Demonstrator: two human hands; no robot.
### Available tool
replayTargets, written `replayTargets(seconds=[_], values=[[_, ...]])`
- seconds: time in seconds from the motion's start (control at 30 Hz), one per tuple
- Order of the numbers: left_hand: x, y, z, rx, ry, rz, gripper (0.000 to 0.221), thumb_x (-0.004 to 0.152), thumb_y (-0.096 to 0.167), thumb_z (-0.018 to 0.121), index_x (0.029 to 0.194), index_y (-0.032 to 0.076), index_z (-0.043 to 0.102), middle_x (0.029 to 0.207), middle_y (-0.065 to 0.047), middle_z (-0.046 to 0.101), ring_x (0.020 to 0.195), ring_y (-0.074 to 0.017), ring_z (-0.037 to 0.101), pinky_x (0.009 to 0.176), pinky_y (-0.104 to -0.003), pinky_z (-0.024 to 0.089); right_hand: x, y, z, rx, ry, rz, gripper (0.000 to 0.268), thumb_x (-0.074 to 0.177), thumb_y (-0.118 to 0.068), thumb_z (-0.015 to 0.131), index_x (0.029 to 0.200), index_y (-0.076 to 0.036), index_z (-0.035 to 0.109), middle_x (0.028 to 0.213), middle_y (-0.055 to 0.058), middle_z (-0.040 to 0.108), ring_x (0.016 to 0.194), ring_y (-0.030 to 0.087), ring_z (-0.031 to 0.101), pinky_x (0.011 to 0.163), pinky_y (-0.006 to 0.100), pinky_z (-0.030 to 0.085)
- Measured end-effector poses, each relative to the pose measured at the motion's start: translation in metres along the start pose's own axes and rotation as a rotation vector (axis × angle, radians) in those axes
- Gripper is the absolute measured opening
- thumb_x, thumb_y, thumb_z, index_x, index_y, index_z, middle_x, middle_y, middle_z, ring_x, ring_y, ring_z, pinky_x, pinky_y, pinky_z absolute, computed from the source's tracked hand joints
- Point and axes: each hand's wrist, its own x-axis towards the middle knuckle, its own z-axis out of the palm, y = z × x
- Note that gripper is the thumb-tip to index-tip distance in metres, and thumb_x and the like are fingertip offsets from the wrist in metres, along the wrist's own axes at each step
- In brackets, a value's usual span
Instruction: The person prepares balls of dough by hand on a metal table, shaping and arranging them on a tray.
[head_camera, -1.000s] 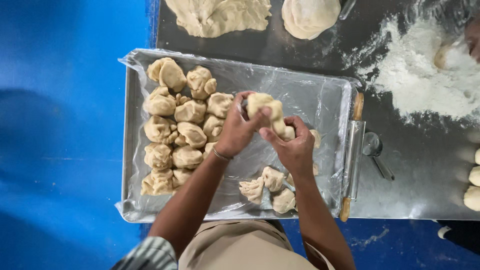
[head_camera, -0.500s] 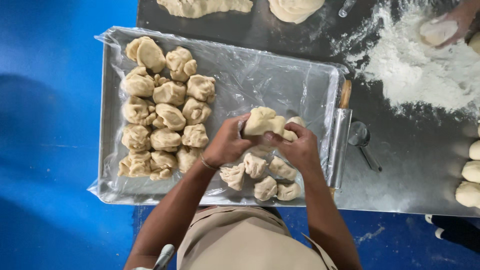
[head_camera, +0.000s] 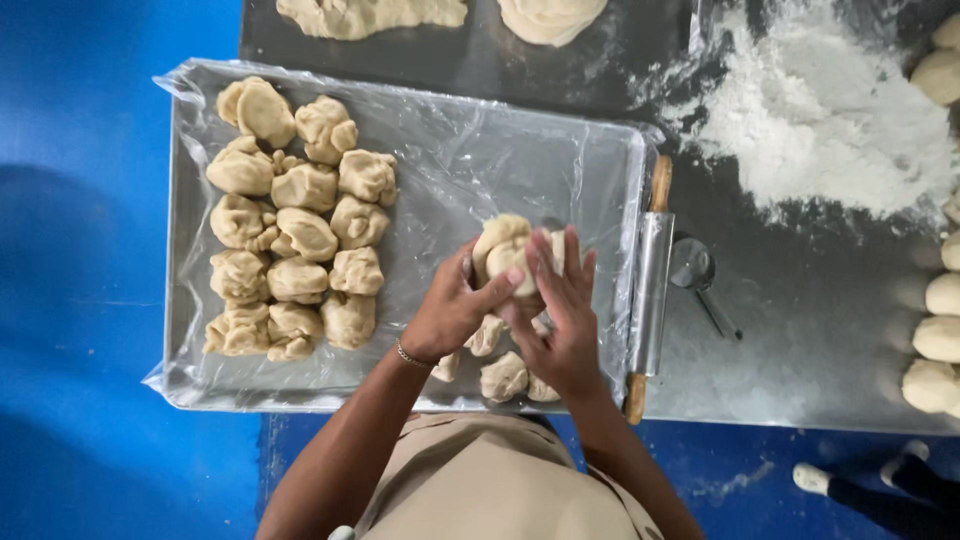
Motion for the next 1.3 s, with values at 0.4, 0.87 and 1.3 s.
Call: replayTargets(seconds=[0.4, 0.87, 1.3], values=[[-0.007, 0.011, -0.002, 0.054, -0.166, -0.127, 0.04, 0.097, 0.001, 0.067, 0.136, -0.002, 0.06, 0.12, -0.01, 0.073, 0.107, -0.0166, 0.072, 0.096, -0.032, 0.06, -0.032, 0.058, 0.015, 0.951, -0.174, 0.542, 0.066, 0.083, 0.015, 0.076, 0.145, -0.002, 0.057, 0.139, 0.013, 0.063, 0.127, 0.026, 0.062, 0.109, 0.037, 0.054], [-0.013, 0.038, -0.007, 1.057, -0.245, 0.586, 0.107, 0.073, 0.036, 0.088, 0.156, 0.004, 0.029, 0.148, -0.029, 0.048, 0.136, -0.0462, 0.045, 0.112, -0.05, 0.037, -0.011, 0.028, -0.014, 1.075, -0.288, 0.931, 0.073, 0.085, -0.012, 0.076, 0.151, 0.005, 0.049, 0.131, 0.027, 0.064, 0.108, 0.036, 0.068, 0.081, 0.045, 0.065], [-0.035, 0.086, 0.036, 1.001, -0.022, 0.689, 0.086, 0.051, 0.046, 0.097, 0.112, -0.005, 0.065, 0.114, -0.027, 0.063, 0.107, -0.0381, 0.065, 0.092, -0.041, 0.054, -0.026, 0.018, -0.041, 0.958, 0.011, 0.629, 0.038, 0.086, 0.004, 0.083, 0.121, 0.005, 0.069, 0.112, 0.018, 0.078, 0.1, 0.022, 0.076, 0.087, 0.034, 0.064]])
